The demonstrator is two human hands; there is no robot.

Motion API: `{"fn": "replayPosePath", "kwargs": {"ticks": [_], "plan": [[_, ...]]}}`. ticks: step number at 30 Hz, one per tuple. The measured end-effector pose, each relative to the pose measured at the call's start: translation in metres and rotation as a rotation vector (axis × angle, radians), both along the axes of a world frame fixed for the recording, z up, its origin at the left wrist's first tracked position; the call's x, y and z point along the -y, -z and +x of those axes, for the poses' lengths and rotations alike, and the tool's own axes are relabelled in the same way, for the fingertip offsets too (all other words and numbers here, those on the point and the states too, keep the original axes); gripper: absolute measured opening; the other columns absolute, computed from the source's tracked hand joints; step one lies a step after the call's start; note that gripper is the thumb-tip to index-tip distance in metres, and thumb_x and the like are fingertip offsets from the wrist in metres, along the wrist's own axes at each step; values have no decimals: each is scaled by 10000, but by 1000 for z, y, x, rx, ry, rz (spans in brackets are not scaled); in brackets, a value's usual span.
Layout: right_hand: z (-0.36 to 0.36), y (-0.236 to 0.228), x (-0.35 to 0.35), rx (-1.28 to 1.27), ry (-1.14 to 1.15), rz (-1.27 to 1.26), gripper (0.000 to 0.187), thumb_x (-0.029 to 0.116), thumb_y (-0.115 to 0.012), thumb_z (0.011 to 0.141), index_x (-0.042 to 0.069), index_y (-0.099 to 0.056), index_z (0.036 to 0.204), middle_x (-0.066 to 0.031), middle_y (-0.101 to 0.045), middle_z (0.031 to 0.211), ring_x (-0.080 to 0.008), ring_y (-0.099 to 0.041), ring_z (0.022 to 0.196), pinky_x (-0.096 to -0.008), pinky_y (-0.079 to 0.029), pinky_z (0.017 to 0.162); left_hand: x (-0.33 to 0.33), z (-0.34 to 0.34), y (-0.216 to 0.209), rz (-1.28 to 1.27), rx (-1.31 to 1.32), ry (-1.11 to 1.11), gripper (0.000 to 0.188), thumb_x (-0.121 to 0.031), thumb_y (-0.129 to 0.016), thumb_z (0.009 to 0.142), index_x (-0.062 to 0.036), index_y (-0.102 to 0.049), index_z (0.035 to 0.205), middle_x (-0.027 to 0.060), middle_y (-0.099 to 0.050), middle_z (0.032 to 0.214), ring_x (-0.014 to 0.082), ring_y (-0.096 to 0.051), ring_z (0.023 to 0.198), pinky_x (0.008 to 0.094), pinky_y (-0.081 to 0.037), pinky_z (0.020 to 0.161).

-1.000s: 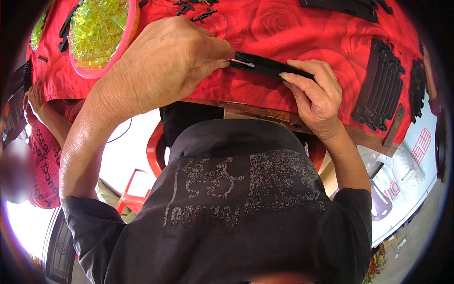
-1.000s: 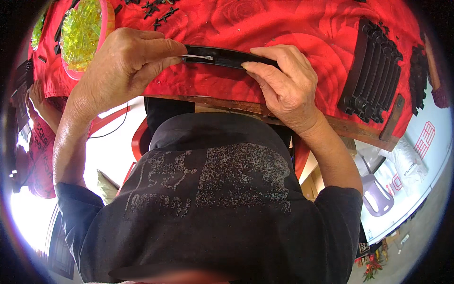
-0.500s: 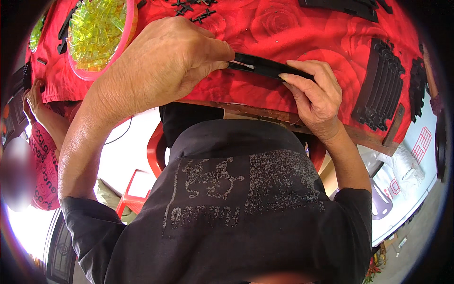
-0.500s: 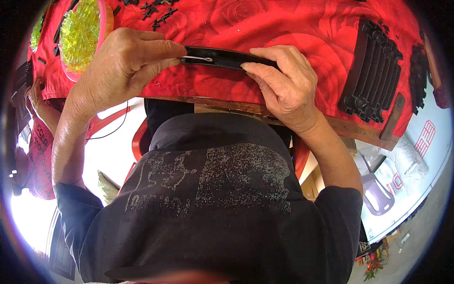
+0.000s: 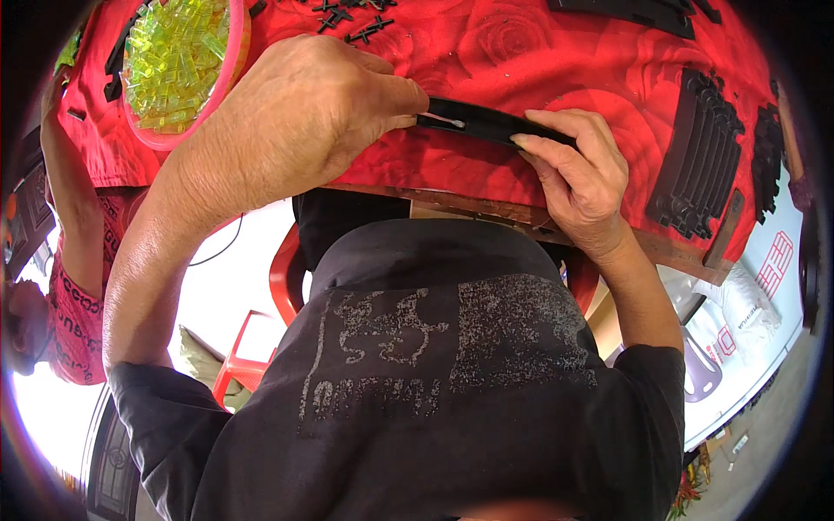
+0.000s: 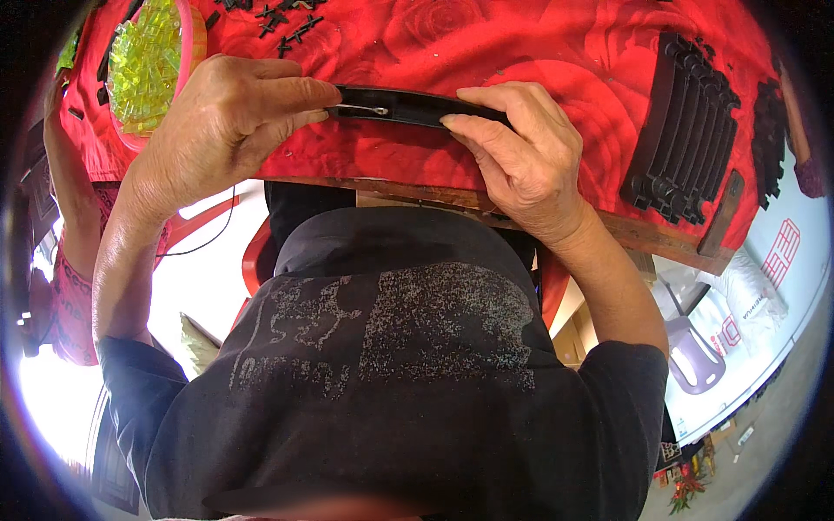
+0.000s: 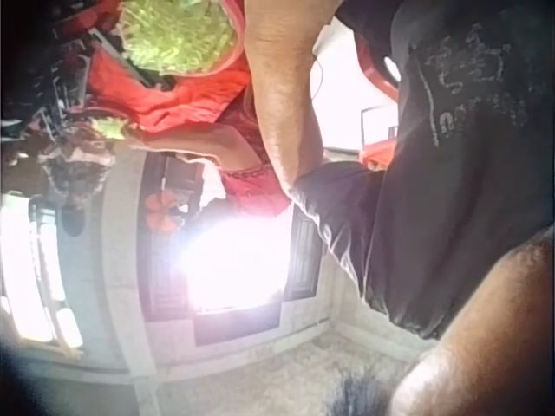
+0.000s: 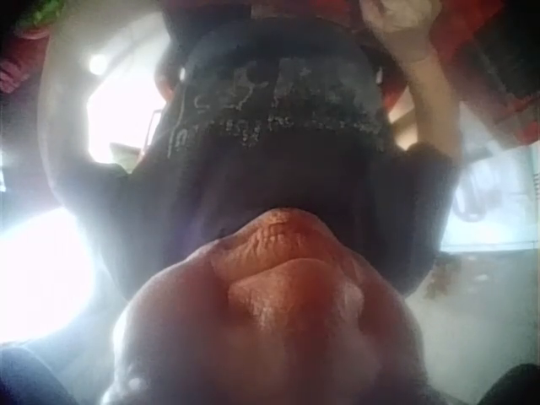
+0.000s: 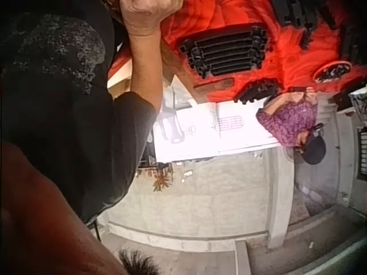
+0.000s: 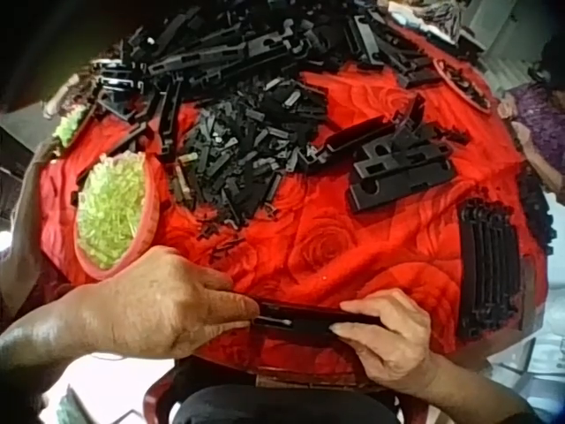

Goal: The person applies material inside a plastic housing using a small tool, then inserts a spirit level vial and plastic components into the housing by hand, pressing them into place.

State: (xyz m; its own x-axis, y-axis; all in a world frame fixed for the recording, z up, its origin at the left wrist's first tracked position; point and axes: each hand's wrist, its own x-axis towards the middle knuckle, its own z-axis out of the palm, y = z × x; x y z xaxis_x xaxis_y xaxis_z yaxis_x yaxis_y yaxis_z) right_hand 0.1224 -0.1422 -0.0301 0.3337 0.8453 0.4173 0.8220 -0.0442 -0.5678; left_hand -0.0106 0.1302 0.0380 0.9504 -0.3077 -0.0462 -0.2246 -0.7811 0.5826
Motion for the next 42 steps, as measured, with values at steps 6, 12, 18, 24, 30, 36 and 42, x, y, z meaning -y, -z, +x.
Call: {"fn": "replayPosePath", "kwargs": {"ticks": [6,12,18,24,30,36,42], "plan": [[0,1,0,-1,-3,12,261,-4,-823,702,61,-748,943,-91,-716,984,-274,-673,837,-351,-536,677,0,-5,6,-62,19,-31,182,-50,-686,909,24,-741,1067,170,-738,925,319,-732,826,413,-589,698],[1,1,0,3,1,8,258,-2,-824,705,62,-749,944,-92,-715,988,-274,-672,836,-353,-536,675,0,-3,5,-63,15,-29,178,-55,-688,913,20,-745,1064,169,-742,930,318,-733,824,410,-590,703],[1,1,1,-2,0,4,256,2,-826,708,64,-749,945,-91,-713,987,-273,-672,836,-351,-537,677,-1,-2,6,-63,26,-18,180,-57,-688,914,25,-744,1065,171,-744,935,317,-735,833,409,-588,712],[1,1,1,2,1,3,264,2,-828,704,64,-750,949,-90,-713,983,-271,-671,834,-350,-535,675,2,1,-1,-20,-30,-21,186,-60,-684,913,33,-739,1065,179,-745,961,330,-730,833,418,-583,729],[1,0,0,-4,2,8,260,4,-829,701,63,-751,942,-93,-715,975,-273,-673,834,-350,-535,676,4,4,-9,50,-61,12,214,-57,-673,892,40,-726,1075,190,-724,919,354,-715,822,434,-570,730],[1,0,0,-2,-6,5,256,5,-827,704,62,-752,942,-100,-717,976,-282,-675,838,-353,-540,683,7,6,-9,47,-91,3,211,-49,-658,882,48,-703,1064,204,-668,834,377,-684,770,471,-532,688],[3,2,1,-14,-14,8,261,2,-827,698,56,-751,942,-107,-714,978,-288,-674,833,-359,-541,679,10,8,-10,52,-77,2,209,-52,-652,882,45,-701,1061,211,-638,796,397,-658,737,488,-505,656]]}}
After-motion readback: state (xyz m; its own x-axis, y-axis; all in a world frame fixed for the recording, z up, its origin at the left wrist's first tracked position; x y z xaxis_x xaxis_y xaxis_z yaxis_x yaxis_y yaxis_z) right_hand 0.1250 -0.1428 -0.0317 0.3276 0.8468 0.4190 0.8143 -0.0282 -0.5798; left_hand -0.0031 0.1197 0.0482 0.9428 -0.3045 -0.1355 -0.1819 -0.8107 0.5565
